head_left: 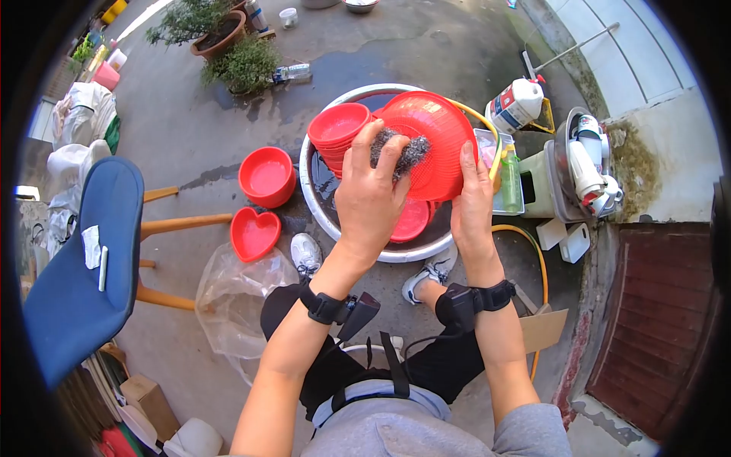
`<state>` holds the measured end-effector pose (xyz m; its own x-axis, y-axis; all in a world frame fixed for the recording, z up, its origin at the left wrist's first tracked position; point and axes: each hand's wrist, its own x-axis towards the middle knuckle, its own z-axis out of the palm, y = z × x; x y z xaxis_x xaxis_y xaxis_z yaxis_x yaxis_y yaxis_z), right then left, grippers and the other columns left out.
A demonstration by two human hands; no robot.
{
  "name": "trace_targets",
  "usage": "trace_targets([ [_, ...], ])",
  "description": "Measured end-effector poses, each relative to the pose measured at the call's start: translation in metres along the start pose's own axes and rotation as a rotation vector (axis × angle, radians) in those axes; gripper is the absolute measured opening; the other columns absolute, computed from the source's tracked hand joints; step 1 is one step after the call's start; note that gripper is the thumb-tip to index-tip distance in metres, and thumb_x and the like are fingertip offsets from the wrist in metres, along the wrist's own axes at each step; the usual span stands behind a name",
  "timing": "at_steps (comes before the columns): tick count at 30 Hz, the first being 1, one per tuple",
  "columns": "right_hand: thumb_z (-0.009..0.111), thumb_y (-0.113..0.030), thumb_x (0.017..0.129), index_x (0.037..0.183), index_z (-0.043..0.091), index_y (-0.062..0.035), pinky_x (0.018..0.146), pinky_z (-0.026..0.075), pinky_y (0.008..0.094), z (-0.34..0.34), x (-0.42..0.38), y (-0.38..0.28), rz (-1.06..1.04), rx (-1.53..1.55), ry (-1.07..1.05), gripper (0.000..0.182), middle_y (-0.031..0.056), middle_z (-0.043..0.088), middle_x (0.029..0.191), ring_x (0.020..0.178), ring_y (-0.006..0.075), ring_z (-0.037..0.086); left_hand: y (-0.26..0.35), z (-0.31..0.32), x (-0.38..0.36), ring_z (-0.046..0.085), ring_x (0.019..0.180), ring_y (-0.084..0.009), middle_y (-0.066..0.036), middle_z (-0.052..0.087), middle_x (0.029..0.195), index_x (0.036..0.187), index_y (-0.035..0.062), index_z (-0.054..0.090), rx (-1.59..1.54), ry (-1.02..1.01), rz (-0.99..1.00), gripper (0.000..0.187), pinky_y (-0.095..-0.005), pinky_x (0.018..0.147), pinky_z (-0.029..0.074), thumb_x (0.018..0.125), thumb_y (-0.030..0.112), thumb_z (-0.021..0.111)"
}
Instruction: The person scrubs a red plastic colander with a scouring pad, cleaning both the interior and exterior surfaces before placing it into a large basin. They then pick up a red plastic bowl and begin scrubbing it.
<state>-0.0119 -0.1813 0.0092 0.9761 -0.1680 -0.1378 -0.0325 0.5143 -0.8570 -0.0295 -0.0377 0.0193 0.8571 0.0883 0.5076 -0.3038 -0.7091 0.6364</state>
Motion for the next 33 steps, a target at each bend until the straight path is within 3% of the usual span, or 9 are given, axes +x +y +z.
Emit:
trace_targets([
  [2, 0.058, -0.029, 0.101, 0.121, 0.061, -0.0024, 0.093, 0.051, 0.0296, -0.002, -0.001, 0.002, 0.005, -0.004, 0.010, 0.033, 0.0083, 0.068, 0.116, 0.105, 0.0137, 0.064, 0.004, 0.007, -0.003, 0.060, 0.108, -0.0297, -0.007, 0.055, 0.132, 0.115, 0.0149, 0.063, 0.046, 0.021, 0.053, 0.044, -0.0383, 0.086, 0.054, 0.074, 0.009, 0.077],
  [4, 0.058, -0.029, 0.101, 0.121, 0.061, -0.0025, 0.094, 0.051, 0.0296, -0.005, 0.000, 0.006, 0.009, -0.006, 0.022, 0.033, 0.0085, 0.068, 0.116, 0.105, 0.0138, 0.064, 0.004, 0.010, -0.004, 0.060, 0.107, -0.0295, -0.005, 0.059, 0.127, 0.116, 0.0155, 0.063, 0.138, 0.018, 0.223, 0.045, -0.0384, 0.086, 0.054, 0.073, 0.012, 0.078],
  [6, 0.057, -0.029, 0.101, 0.126, 0.060, -0.0048, 0.100, 0.048, 0.0347, -0.010, 0.002, 0.006, 0.041, 0.002, 0.008, 0.034, 0.0065, 0.066, 0.120, 0.110, 0.0150, 0.062, 0.005, 0.009, -0.002, 0.061, 0.104, -0.0275, -0.003, 0.063, 0.118, 0.115, 0.0155, 0.063, 0.146, 0.025, 0.238, 0.042, -0.0371, 0.084, 0.054, 0.075, 0.012, 0.077],
  [11, 0.056, -0.031, 0.102, 0.126, 0.059, -0.0045, 0.101, 0.047, 0.0362, -0.005, -0.002, 0.002, 0.046, 0.001, 0.052, 0.036, 0.0067, 0.065, 0.121, 0.112, 0.0159, 0.062, 0.002, -0.003, 0.009, 0.061, 0.094, -0.0236, -0.002, 0.064, 0.108, 0.112, 0.0138, 0.060, 0.129, 0.049, -0.110, 0.040, -0.0338, 0.071, 0.056, 0.075, 0.011, 0.072],
  [14, 0.055, -0.032, 0.102, 0.127, 0.059, -0.0044, 0.101, 0.047, 0.0365, -0.002, -0.005, 0.001, 0.055, -0.018, 0.050, 0.037, 0.0069, 0.065, 0.122, 0.112, 0.0163, 0.062, -0.006, -0.004, 0.012, 0.061, 0.092, -0.0250, -0.002, 0.065, 0.102, 0.110, 0.0129, 0.062, 0.290, 0.018, -0.019, 0.037, -0.0364, 0.073, 0.051, 0.075, 0.007, 0.072],
  [19, 0.057, -0.029, 0.101, 0.123, 0.061, -0.0028, 0.095, 0.051, 0.0305, -0.005, 0.000, 0.004, 0.053, 0.046, 0.070, 0.035, 0.0091, 0.067, 0.119, 0.107, 0.0160, 0.064, -0.002, 0.007, 0.001, 0.057, 0.099, -0.0258, -0.003, 0.065, 0.111, 0.112, 0.0110, 0.064, 0.151, 0.001, 0.162, 0.040, -0.0384, 0.088, 0.048, 0.073, 0.005, 0.072],
  [26, 0.058, -0.027, 0.101, 0.122, 0.062, -0.0034, 0.094, 0.051, 0.0297, 0.002, -0.007, -0.001, 0.044, 0.019, 0.061, 0.032, 0.0079, 0.067, 0.118, 0.106, 0.0143, 0.064, -0.011, -0.007, 0.014, 0.059, 0.097, -0.0241, -0.001, 0.068, 0.101, 0.109, 0.0125, 0.065, 0.168, 0.127, 0.150, 0.042, -0.0372, 0.084, 0.047, 0.069, 0.005, 0.075],
  [29, 0.059, -0.026, 0.100, 0.121, 0.062, -0.0038, 0.093, 0.051, 0.0287, 0.003, -0.007, 0.000, 0.043, 0.028, 0.049, 0.031, 0.0071, 0.068, 0.117, 0.105, 0.0132, 0.064, -0.004, -0.007, 0.007, 0.059, 0.094, -0.0205, 0.001, 0.068, 0.099, 0.105, 0.0147, 0.066, 0.121, 0.092, 0.325, 0.039, -0.0353, 0.081, 0.045, 0.067, 0.007, 0.076],
  [33, 0.060, -0.025, 0.100, 0.120, 0.063, -0.0043, 0.091, 0.051, 0.0271, 0.004, -0.008, -0.002, 0.015, -0.024, 0.036, 0.029, 0.0061, 0.068, 0.115, 0.103, 0.0117, 0.065, -0.001, -0.011, 0.013, 0.059, 0.095, -0.0211, 0.001, 0.068, 0.100, 0.103, 0.0144, 0.066, 0.187, 0.118, 0.183, 0.036, -0.0357, 0.082, 0.044, 0.069, 0.008, 0.076],
])
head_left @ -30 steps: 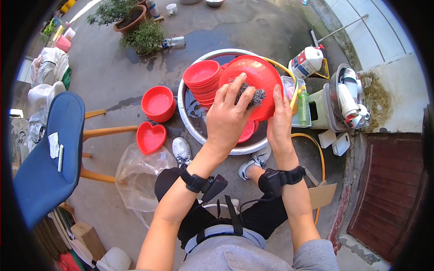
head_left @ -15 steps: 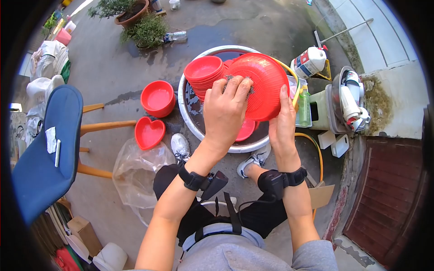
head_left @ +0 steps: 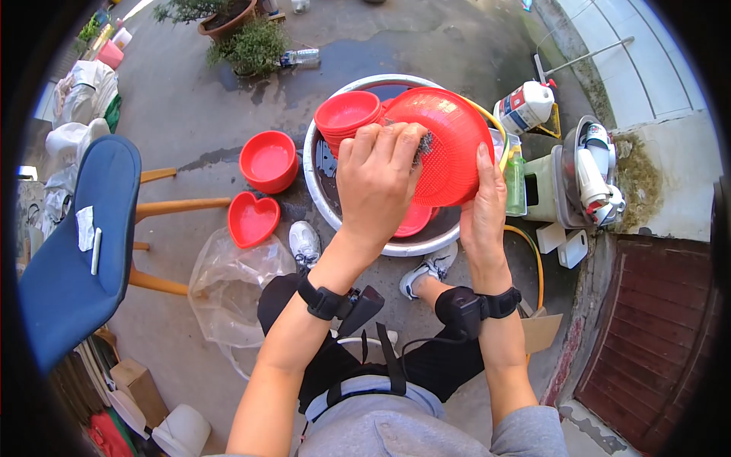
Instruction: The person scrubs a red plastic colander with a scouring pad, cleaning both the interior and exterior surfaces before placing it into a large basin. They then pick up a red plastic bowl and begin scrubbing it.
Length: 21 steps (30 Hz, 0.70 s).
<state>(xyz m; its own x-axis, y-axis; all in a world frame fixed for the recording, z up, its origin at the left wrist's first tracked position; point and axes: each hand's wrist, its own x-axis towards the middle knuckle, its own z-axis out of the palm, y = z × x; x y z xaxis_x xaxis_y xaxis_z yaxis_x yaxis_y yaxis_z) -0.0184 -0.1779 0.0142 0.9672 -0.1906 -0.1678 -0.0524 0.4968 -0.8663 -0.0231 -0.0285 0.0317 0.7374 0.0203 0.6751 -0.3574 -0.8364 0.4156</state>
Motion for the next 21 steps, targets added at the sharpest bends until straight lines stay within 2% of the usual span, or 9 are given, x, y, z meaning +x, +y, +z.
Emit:
trace_targets([
  [5, 0.061, -0.022, 0.099, 0.118, 0.064, -0.0047, 0.090, 0.052, 0.0274, 0.000, -0.001, 0.003, -0.009, 0.018, 0.033, 0.026, 0.0062, 0.069, 0.114, 0.101, 0.0115, 0.065, -0.007, -0.004, 0.003, 0.059, 0.095, -0.0226, 0.000, 0.068, 0.098, 0.101, 0.0127, 0.067, -0.004, 0.014, -0.091, 0.033, -0.0370, 0.082, 0.044, 0.070, 0.007, 0.075],
  [7, 0.061, -0.021, 0.099, 0.118, 0.064, -0.0048, 0.090, 0.052, 0.0276, -0.004, 0.001, 0.006, -0.023, 0.016, 0.049, 0.025, 0.0063, 0.069, 0.113, 0.101, 0.0115, 0.065, -0.001, -0.005, 0.000, 0.059, 0.095, -0.0226, 0.000, 0.068, 0.095, 0.099, 0.0130, 0.067, -0.150, -0.037, -0.019, 0.031, -0.0372, 0.082, 0.044, 0.070, 0.007, 0.075],
  [9, 0.057, -0.029, 0.101, 0.124, 0.062, -0.0078, 0.097, 0.050, 0.0341, -0.010, 0.002, 0.007, -0.039, -0.027, -0.016, 0.032, 0.0049, 0.066, 0.121, 0.109, 0.0136, 0.063, 0.001, -0.003, -0.002, 0.059, 0.094, -0.0223, 0.001, 0.067, 0.095, 0.099, 0.0131, 0.067, -0.168, -0.042, 0.016, 0.031, -0.0369, 0.081, 0.044, 0.069, 0.007, 0.075],
  [12, 0.056, -0.029, 0.101, 0.123, 0.062, -0.0074, 0.097, 0.050, 0.0343, -0.009, 0.001, 0.006, -0.048, -0.039, -0.023, 0.031, 0.0055, 0.066, 0.121, 0.109, 0.0147, 0.063, -0.003, -0.004, 0.003, 0.059, 0.093, -0.0216, 0.001, 0.067, 0.095, 0.098, 0.0134, 0.066, 0.005, 0.012, -0.026, 0.030, -0.0368, 0.078, 0.042, 0.070, 0.009, 0.075],
  [15, 0.056, -0.029, 0.101, 0.123, 0.062, -0.0069, 0.097, 0.050, 0.0346, -0.009, 0.000, 0.005, -0.057, -0.045, -0.021, 0.031, 0.0057, 0.066, 0.122, 0.110, 0.0153, 0.063, -0.012, -0.007, 0.006, 0.059, 0.093, -0.0214, 0.001, 0.066, 0.094, 0.098, 0.0132, 0.066, 0.041, 0.013, -0.094, 0.030, -0.0372, 0.077, 0.042, 0.069, 0.009, 0.076],
  [21, 0.055, -0.030, 0.102, 0.126, 0.059, -0.0063, 0.097, 0.050, 0.0350, -0.010, 0.003, 0.005, -0.052, -0.039, -0.026, 0.034, 0.0061, 0.065, 0.123, 0.111, 0.0152, 0.063, -0.003, -0.005, -0.001, 0.058, 0.089, -0.0227, -0.001, 0.066, 0.093, 0.098, 0.0125, 0.067, -0.113, -0.079, 0.044, 0.031, -0.0370, 0.077, 0.043, 0.069, 0.009, 0.076],
])
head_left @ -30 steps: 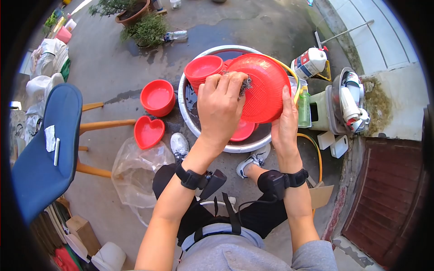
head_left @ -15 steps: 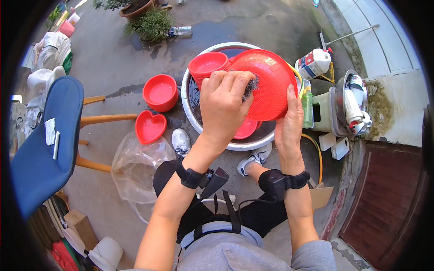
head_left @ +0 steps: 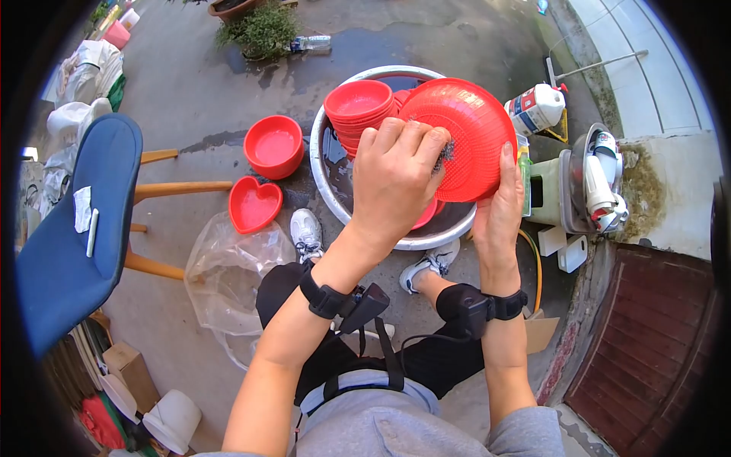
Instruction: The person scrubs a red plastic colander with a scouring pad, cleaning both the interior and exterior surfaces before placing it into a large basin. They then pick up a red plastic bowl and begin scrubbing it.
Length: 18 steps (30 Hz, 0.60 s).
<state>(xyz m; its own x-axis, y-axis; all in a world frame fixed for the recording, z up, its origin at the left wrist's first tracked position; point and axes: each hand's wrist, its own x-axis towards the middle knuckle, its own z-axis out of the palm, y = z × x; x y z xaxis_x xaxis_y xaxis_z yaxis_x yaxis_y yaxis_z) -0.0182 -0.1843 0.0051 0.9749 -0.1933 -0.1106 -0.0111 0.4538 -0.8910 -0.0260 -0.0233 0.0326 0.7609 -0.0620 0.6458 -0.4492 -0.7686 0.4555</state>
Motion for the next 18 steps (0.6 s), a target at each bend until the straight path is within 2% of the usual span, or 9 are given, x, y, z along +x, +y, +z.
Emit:
trace_targets([
  [3, 0.054, -0.032, 0.102, 0.128, 0.057, -0.0063, 0.097, 0.050, 0.0354, 0.005, -0.003, -0.003, 0.008, -0.024, 0.024, 0.036, 0.0063, 0.065, 0.123, 0.111, 0.0155, 0.063, -0.012, -0.002, 0.006, 0.058, 0.089, -0.0224, -0.001, 0.067, 0.091, 0.097, 0.0129, 0.068, 0.166, 0.085, -0.155, 0.028, -0.0370, 0.076, 0.044, 0.070, 0.011, 0.075],
  [12, 0.055, -0.034, 0.102, 0.127, 0.058, -0.0064, 0.098, 0.050, 0.0360, 0.004, -0.002, -0.001, 0.011, -0.032, -0.008, 0.037, 0.0061, 0.065, 0.123, 0.112, 0.0156, 0.062, -0.001, -0.001, 0.000, 0.059, 0.088, -0.0235, -0.002, 0.066, 0.090, 0.096, 0.0122, 0.068, 0.003, -0.010, -0.081, 0.028, -0.0371, 0.077, 0.045, 0.070, 0.010, 0.076],
  [14, 0.055, -0.033, 0.102, 0.126, 0.059, -0.0062, 0.098, 0.049, 0.0359, 0.006, -0.004, 0.000, 0.006, -0.045, -0.005, 0.037, 0.0061, 0.065, 0.123, 0.111, 0.0157, 0.063, -0.011, -0.001, 0.004, 0.059, 0.088, -0.0242, -0.003, 0.066, 0.089, 0.096, 0.0112, 0.068, 0.118, 0.063, -0.164, 0.027, -0.0384, 0.078, 0.046, 0.070, 0.010, 0.075],
  [16, 0.055, -0.032, 0.102, 0.124, 0.061, -0.0058, 0.099, 0.049, 0.0353, 0.008, -0.005, 0.001, 0.008, -0.012, -0.001, 0.035, 0.0059, 0.065, 0.123, 0.111, 0.0154, 0.063, -0.016, 0.001, 0.002, 0.058, 0.087, -0.0250, -0.004, 0.066, 0.090, 0.096, 0.0102, 0.068, 0.105, 0.075, -0.164, 0.027, -0.0392, 0.078, 0.047, 0.070, 0.010, 0.075],
  [18, 0.055, -0.031, 0.102, 0.124, 0.061, -0.0057, 0.099, 0.048, 0.0348, 0.007, -0.003, 0.001, -0.001, -0.017, -0.001, 0.034, 0.0057, 0.066, 0.123, 0.110, 0.0152, 0.063, -0.014, 0.001, 0.000, 0.057, 0.087, -0.0241, -0.004, 0.065, 0.090, 0.099, 0.0105, 0.066, 0.024, 0.033, -0.071, 0.032, -0.0379, 0.075, 0.043, 0.068, 0.011, 0.076],
])
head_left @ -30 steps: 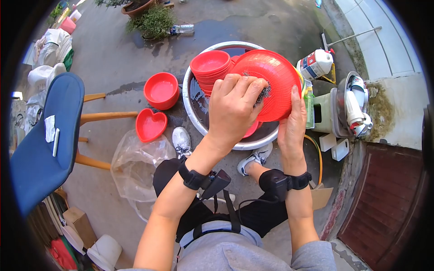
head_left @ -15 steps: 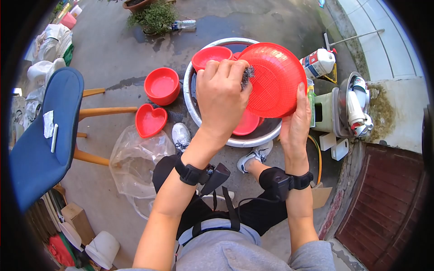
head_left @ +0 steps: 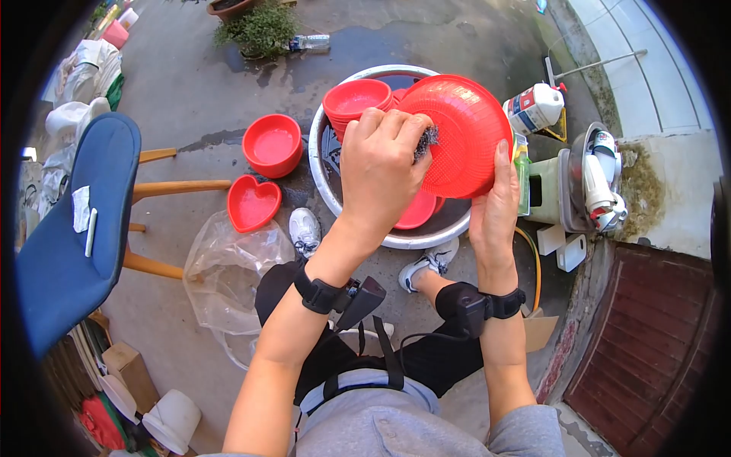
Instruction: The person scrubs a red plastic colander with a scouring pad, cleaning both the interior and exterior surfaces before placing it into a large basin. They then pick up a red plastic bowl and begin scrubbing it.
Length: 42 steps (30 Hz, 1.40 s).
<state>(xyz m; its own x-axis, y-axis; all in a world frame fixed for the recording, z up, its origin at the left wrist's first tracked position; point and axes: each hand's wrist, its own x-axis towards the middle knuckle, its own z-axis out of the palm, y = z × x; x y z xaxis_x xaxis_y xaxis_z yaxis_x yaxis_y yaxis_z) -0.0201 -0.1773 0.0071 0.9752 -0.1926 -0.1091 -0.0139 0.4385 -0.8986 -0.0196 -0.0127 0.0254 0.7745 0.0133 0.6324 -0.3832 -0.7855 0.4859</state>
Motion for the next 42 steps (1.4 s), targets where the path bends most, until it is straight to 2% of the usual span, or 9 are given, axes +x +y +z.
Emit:
trace_targets([
  [8, 0.057, -0.026, 0.101, 0.124, 0.061, -0.0057, 0.099, 0.048, 0.0331, 0.002, -0.002, -0.001, -0.066, -0.078, 0.023, 0.031, 0.0049, 0.066, 0.120, 0.109, 0.0132, 0.062, 0.002, -0.001, 0.006, 0.057, 0.087, -0.0246, -0.003, 0.065, 0.092, 0.099, 0.0113, 0.065, -0.054, 0.138, -0.145, 0.029, -0.0377, 0.075, 0.042, 0.072, 0.011, 0.075],
  [16, 0.061, -0.024, 0.100, 0.113, 0.063, -0.0041, 0.086, 0.051, 0.0251, 0.006, -0.002, 0.002, -0.048, -0.048, 0.024, 0.024, 0.0042, 0.068, 0.108, 0.096, 0.0083, 0.063, 0.022, 0.007, -0.004, 0.059, 0.092, -0.0204, 0.002, 0.066, 0.099, 0.102, 0.0158, 0.068, 0.032, 0.036, 0.124, 0.036, -0.0358, 0.078, 0.044, 0.068, 0.008, 0.076],
  [23, 0.062, -0.028, 0.099, 0.108, 0.062, -0.0044, 0.081, 0.051, 0.0248, 0.012, -0.005, 0.001, -0.020, -0.069, 0.011, 0.025, 0.0030, 0.067, 0.106, 0.092, 0.0062, 0.061, 0.007, 0.003, 0.002, 0.058, 0.091, -0.0251, -0.003, 0.067, 0.096, 0.101, 0.0122, 0.067, 0.001, 0.035, -0.063, 0.027, -0.0378, 0.081, 0.045, 0.075, 0.009, 0.073],
  [26, 0.065, -0.024, 0.097, 0.103, 0.062, -0.0060, 0.085, 0.049, 0.0298, 0.000, -0.002, 0.004, -0.109, -0.329, -0.051, 0.020, 0.0029, 0.067, 0.099, 0.088, 0.0113, 0.062, 0.005, 0.004, 0.001, 0.059, 0.090, -0.0282, -0.007, 0.067, 0.098, 0.103, 0.0103, 0.066, -0.146, 0.006, -0.243, 0.025, -0.0406, 0.082, 0.046, 0.078, 0.011, 0.072],
  [27, 0.066, -0.021, 0.095, 0.102, 0.063, -0.0066, 0.090, 0.046, 0.0341, 0.001, -0.004, 0.002, -0.421, -0.775, -0.053, 0.017, 0.0034, 0.066, 0.095, 0.088, 0.0155, 0.062, 0.001, 0.005, 0.001, 0.060, 0.090, -0.0301, -0.010, 0.066, 0.100, 0.104, 0.0091, 0.065, -0.262, 0.021, -0.420, 0.025, -0.0428, 0.081, 0.046, 0.080, 0.011, 0.071],
  [28, 0.067, -0.018, 0.092, 0.101, 0.063, -0.0072, 0.095, 0.044, 0.0385, 0.002, -0.004, 0.001, -0.735, -1.219, -0.048, 0.014, 0.0039, 0.066, 0.091, 0.087, 0.0197, 0.061, -0.010, 0.004, 0.004, 0.063, 0.089, -0.0242, -0.013, 0.066, 0.103, 0.108, 0.0053, 0.062, -0.502, -0.076, -0.670, 0.024, -0.0391, 0.080, 0.050, 0.088, 0.017, 0.070],
  [31, 0.069, -0.010, 0.082, 0.097, 0.067, -0.0120, 0.106, 0.036, 0.0445, 0.007, -0.005, -0.003, -0.972, -1.299, -0.185, 0.015, 0.0010, 0.064, 0.088, 0.089, 0.0210, 0.061, -0.025, 0.002, 0.007, 0.061, 0.090, -0.0082, -0.005, 0.061, 0.103, 0.116, 0.0003, 0.057, -1.140, -0.059, -1.004, 0.045, -0.0229, 0.075, 0.052, 0.089, 0.032, 0.075],
  [37, 0.067, -0.008, 0.078, 0.092, 0.072, -0.0171, 0.111, 0.033, 0.0440, 0.011, -0.011, -0.003, -1.131, -1.401, -0.272, 0.017, -0.0047, 0.065, 0.086, 0.088, 0.0159, 0.061, -0.022, -0.001, 0.005, 0.062, 0.088, -0.0095, -0.004, 0.062, 0.100, 0.114, 0.0020, 0.056, -1.051, -0.112, -0.986, 0.045, -0.0240, 0.074, 0.052, 0.084, 0.024, 0.080],
  [42, 0.067, -0.014, 0.077, 0.099, 0.072, -0.0198, 0.114, 0.028, 0.0436, 0.014, -0.011, -0.004, -1.123, -1.445, -0.287, 0.023, -0.0019, 0.066, 0.108, 0.116, 0.0206, 0.056, -0.028, 0.007, 0.001, 0.061, 0.085, -0.0090, -0.004, 0.064, 0.098, 0.112, 0.0023, 0.056, -0.994, -0.018, -0.927, 0.036, -0.0244, 0.074, 0.052, 0.084, 0.014, 0.077],
])
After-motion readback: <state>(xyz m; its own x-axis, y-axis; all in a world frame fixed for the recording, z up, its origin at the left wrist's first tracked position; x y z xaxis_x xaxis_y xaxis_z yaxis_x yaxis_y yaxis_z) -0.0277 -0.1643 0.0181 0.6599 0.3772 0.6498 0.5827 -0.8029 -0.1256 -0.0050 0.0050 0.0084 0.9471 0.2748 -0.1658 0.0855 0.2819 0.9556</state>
